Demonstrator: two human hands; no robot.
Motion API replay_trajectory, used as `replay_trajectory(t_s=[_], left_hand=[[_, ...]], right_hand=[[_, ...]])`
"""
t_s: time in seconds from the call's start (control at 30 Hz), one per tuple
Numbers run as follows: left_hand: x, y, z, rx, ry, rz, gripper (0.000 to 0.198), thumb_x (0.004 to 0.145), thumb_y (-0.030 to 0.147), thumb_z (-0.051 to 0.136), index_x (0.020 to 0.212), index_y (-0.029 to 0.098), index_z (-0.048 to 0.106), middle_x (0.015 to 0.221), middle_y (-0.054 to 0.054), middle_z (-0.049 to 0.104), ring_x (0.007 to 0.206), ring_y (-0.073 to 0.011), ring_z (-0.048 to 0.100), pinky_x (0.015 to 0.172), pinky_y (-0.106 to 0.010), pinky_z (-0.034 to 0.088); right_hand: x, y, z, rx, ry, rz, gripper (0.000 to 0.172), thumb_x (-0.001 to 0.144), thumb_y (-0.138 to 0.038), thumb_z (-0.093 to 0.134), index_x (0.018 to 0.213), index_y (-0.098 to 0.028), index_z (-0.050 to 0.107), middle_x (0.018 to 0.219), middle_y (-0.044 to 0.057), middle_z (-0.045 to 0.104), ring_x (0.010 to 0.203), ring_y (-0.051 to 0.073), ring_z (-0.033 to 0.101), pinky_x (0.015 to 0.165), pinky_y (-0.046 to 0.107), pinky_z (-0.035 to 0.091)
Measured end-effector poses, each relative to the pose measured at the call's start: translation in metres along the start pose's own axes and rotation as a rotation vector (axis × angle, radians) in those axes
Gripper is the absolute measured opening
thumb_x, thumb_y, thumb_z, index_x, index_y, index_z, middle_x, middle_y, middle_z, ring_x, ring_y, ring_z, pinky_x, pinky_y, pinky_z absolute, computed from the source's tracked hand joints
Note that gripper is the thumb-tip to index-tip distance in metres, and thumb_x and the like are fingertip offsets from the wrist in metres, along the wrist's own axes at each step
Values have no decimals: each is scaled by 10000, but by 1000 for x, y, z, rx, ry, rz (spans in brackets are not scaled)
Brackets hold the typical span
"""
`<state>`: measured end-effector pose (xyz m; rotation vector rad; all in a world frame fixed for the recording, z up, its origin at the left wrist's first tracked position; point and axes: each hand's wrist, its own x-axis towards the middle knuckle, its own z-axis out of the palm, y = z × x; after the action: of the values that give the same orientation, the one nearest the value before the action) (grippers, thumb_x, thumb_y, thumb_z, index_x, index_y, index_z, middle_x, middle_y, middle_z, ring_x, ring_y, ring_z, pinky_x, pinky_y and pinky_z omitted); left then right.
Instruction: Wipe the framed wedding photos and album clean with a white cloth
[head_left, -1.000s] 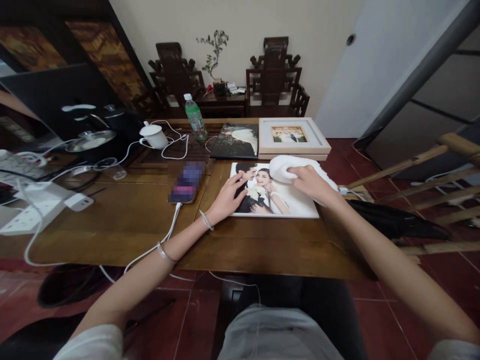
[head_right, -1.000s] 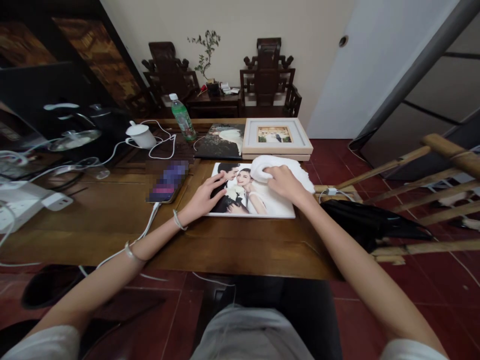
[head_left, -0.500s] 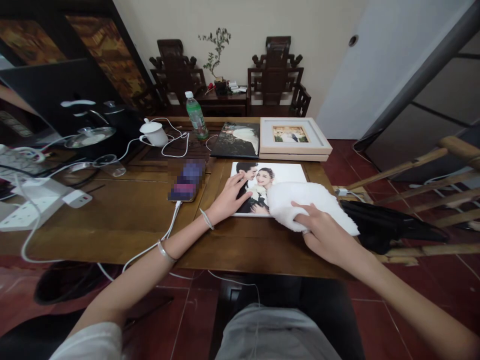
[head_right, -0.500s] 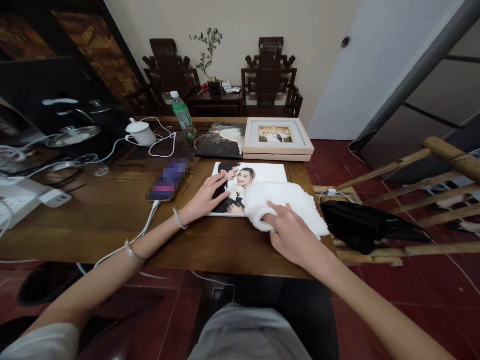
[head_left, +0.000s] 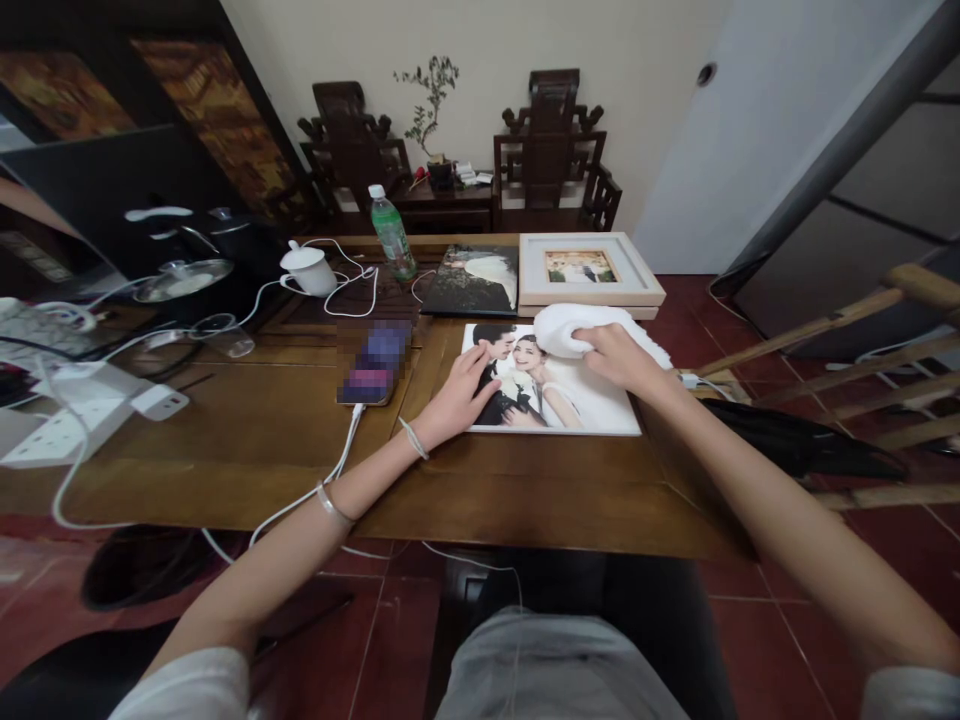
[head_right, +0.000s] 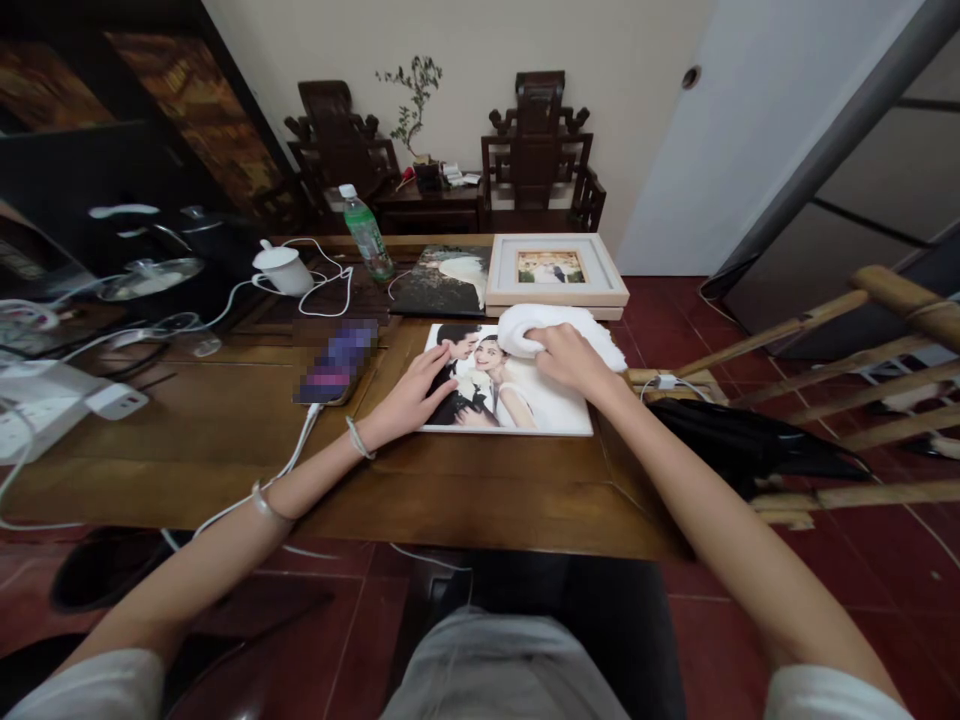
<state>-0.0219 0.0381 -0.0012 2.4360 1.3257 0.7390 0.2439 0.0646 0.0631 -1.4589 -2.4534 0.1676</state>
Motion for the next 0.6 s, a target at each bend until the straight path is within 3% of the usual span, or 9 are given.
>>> replay_trajectory(t_s=[0.17,0.33,0.5,0.6], left_hand=[[1,-1,-1,12,3,1,515,947,391,389,1391,134,347,1478,-160,331,1385,-253,263,1138,-439,230],[2,-2,0,-8,3,-4,498,947,377,388,1398,170,345,1494,-134,314,1393,-250,252,1135,-445,234],[1,-1,2,-29,-35,-60,530,950,346,353,1430,130,282,1525,-145,240,1417,-245,190,1135,-444,233],[0,-1,3,-31,-44,-95,542,952,357,330,1446,154,240,1544,-129,194,1430,-251,140,1130,-488,223]], right_hand=[[-4,2,5,18,52,-11,430,628,-44,377,919,-132,680,813,88,687,749,220,581,713,280,390],[-38,-16,8,-64,43,33,447,643,-61,393,984,-124,675,852,116,680,798,253,594,757,330,418],[-88,-45,5,-87,-20,-48,444,629,-11,380,949,-126,665,1209,180,608,1121,314,542,911,448,417],[-112,-59,3,-82,-65,-99,422,631,-10,387,929,-127,662,1285,205,555,1220,316,485,984,512,379]])
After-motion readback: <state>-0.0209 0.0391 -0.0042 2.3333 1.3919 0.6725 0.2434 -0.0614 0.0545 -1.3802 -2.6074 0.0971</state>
